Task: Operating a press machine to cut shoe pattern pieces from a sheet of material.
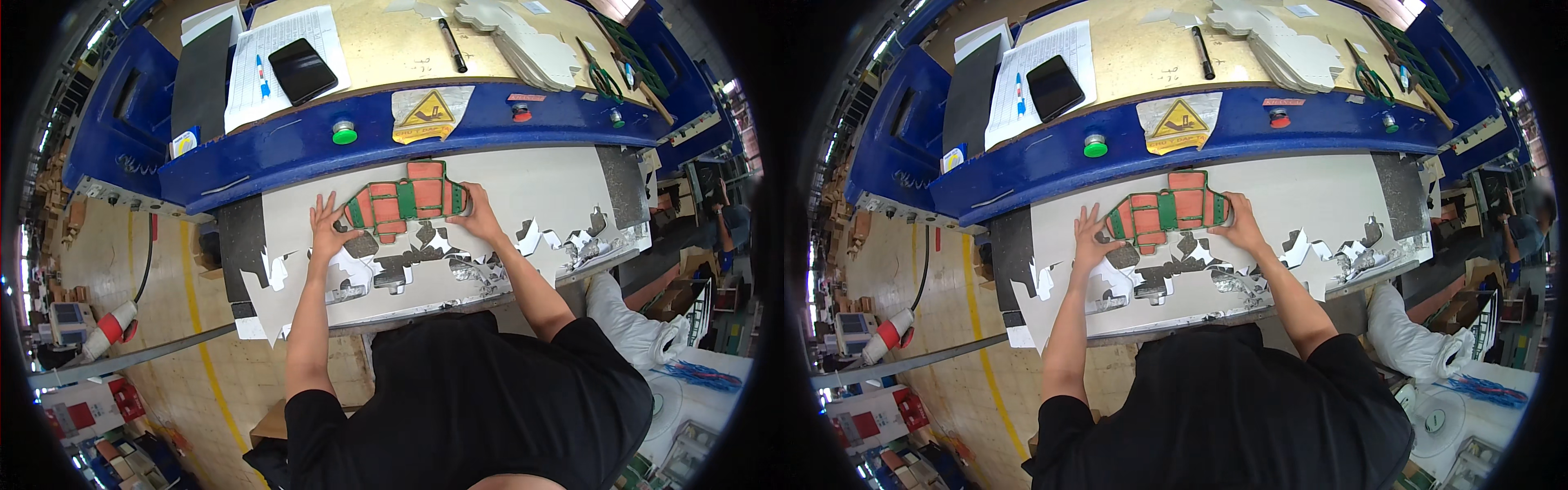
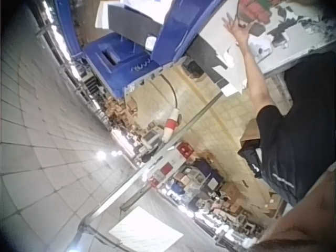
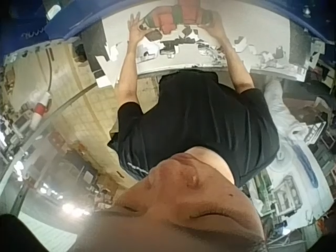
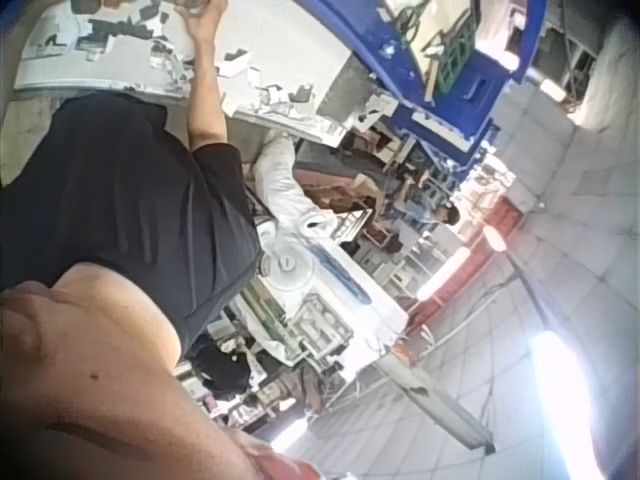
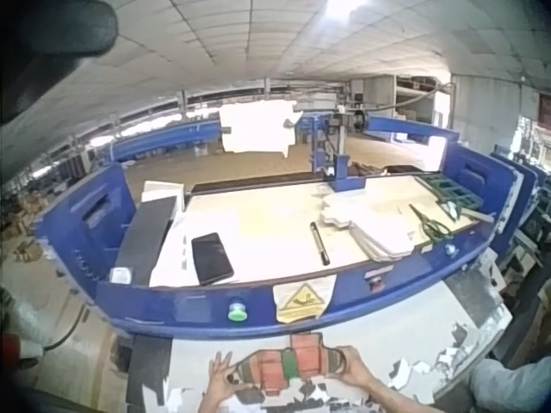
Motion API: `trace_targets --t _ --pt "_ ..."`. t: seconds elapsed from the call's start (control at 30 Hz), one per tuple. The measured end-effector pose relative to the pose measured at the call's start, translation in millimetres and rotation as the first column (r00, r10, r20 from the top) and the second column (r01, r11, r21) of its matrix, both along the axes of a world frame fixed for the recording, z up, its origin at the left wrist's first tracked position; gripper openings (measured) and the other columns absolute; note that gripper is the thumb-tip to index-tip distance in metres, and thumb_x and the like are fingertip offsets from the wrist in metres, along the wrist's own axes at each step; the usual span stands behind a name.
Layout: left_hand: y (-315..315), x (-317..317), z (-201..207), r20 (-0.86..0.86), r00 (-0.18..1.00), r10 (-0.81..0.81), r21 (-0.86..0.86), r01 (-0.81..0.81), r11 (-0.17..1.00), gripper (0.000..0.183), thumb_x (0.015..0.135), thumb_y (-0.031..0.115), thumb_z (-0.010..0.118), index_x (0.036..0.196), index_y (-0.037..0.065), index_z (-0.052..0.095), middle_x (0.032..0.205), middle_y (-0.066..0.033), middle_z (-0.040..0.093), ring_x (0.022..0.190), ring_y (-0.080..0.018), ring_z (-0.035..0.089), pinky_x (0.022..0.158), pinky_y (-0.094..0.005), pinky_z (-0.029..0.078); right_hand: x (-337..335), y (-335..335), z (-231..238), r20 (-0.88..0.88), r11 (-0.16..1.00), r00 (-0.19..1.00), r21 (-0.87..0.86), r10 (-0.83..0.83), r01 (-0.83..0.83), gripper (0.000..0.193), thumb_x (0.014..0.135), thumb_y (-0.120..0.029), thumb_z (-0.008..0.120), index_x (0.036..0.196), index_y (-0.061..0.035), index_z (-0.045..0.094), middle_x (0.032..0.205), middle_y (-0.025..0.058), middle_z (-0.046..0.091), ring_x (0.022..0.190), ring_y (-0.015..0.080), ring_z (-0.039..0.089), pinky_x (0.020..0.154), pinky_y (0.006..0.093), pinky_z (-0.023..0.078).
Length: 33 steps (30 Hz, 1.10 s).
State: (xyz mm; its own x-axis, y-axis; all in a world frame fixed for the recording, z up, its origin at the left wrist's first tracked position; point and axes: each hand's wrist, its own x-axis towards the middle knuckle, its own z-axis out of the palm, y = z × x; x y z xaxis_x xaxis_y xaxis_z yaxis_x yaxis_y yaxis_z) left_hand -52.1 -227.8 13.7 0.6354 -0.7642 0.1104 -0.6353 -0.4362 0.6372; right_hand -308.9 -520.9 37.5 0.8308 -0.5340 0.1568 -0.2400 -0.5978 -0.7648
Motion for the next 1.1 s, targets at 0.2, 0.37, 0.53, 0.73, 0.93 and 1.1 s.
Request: trace_targets --t 0.2,0.37,0.53,0.73,0.93,1.1 --pt "15.0 8.3 -30.6 0.089 0.996 0.026 -0.19 -0.009 0.982 0.07 0.05 0.05 0.089 0.11 0.019 0.07 0.151 -0.0118 0.041 0.146 -0.0413 0.021 0.115 -0.062 0.011 6.2 6.3 -14.4 0.036 0.998 0.999 -0.055 0.008 -0.006 0.081 0.065 -0.025 0.087 0.13 -0.0014 0.045 0.122 0.0177 0.051 0.113 0.0351 0.049 0.098 0.0427 0.04" --pt "14.8 3.0 -23.5 0.083 0.996 0.013 -0.093 -0.005 0.996 0.08 0.051 0.047 0.088 0.124 0.021 0.065 0.153 -0.0127 0.037 0.147 -0.0397 0.018 0.116 -0.0614 0.01 -1.8 11.9 -12.6 -0.02 0.998 0.999 0.045 0.032 -0.031 0.086 0.062 -0.007 0.087 0.133 0.0003 0.04 0.122 0.0122 0.048 0.113 0.0259 0.05 0.098 0.0361 0.042" --pt "27.0 -3.5 -12.2 0.035 0.998 0.048 -0.106 -0.044 0.993 0.086 0.056 0.046 0.087 0.133 0.018 0.058 0.156 -0.0128 0.031 0.149 -0.0363 0.011 0.118 -0.0573 0.005 5.2 0.7 -23.2 -0.011 0.976 0.983 0.123 0.181 -0.178 0.088 0.064 -0.005 0.087 0.135 -0.0007 0.036 0.125 0.0126 0.046 0.113 0.0246 0.05 0.098 0.0371 0.042" --pt "12.2 -11.1 -23.7 0.03 0.998 0.051 -0.149 -0.046 0.988 0.085 0.052 0.04 0.089 0.13 0.021 0.059 0.155 -0.0115 0.034 0.149 -0.0338 0.012 0.12 -0.0537 0.005 1.3 -7.7 -3.7 -0.244 0.986 0.958 0.114 0.15 -0.125 0.083 0.067 -0.007 0.087 0.132 0.0007 0.035 0.119 0.0108 0.052 0.11 0.0209 0.053 0.097 0.0358 0.043" --pt "6.6 -12.0 -27.5 0.022 0.999 0.048 -0.196 -0.043 0.98 0.077 0.049 0.039 0.09 0.12 0.022 0.065 0.153 -0.0108 0.037 0.148 -0.0352 0.016 0.12 -0.0536 0.005 -6.8 -9.1 -8.5 -0.164 0.974 0.975 0.191 0.152 -0.12 0.072 0.062 -0.007 0.088 0.12 -0.0002 0.046 0.109 0.007 0.057 0.098 0.0185 0.058 0.089 0.0338 0.048" --pt "17.7 4.9 -37.9 0.076 0.994 0.076 -0.315 -0.048 0.948 0.07 0.051 0.04 0.09 0.114 0.018 0.067 0.15 -0.0108 0.042 0.146 -0.0408 0.021 0.117 -0.0598 0.008 16.3 -3.7 -8.8 -0.322 0.997 0.945 -0.03 0.064 -0.077 0.077 0.063 -0.015 0.089 0.125 0.0017 0.046 0.123 0.0128 0.052 0.115 0.0228 0.052 0.099 0.0371 0.044"
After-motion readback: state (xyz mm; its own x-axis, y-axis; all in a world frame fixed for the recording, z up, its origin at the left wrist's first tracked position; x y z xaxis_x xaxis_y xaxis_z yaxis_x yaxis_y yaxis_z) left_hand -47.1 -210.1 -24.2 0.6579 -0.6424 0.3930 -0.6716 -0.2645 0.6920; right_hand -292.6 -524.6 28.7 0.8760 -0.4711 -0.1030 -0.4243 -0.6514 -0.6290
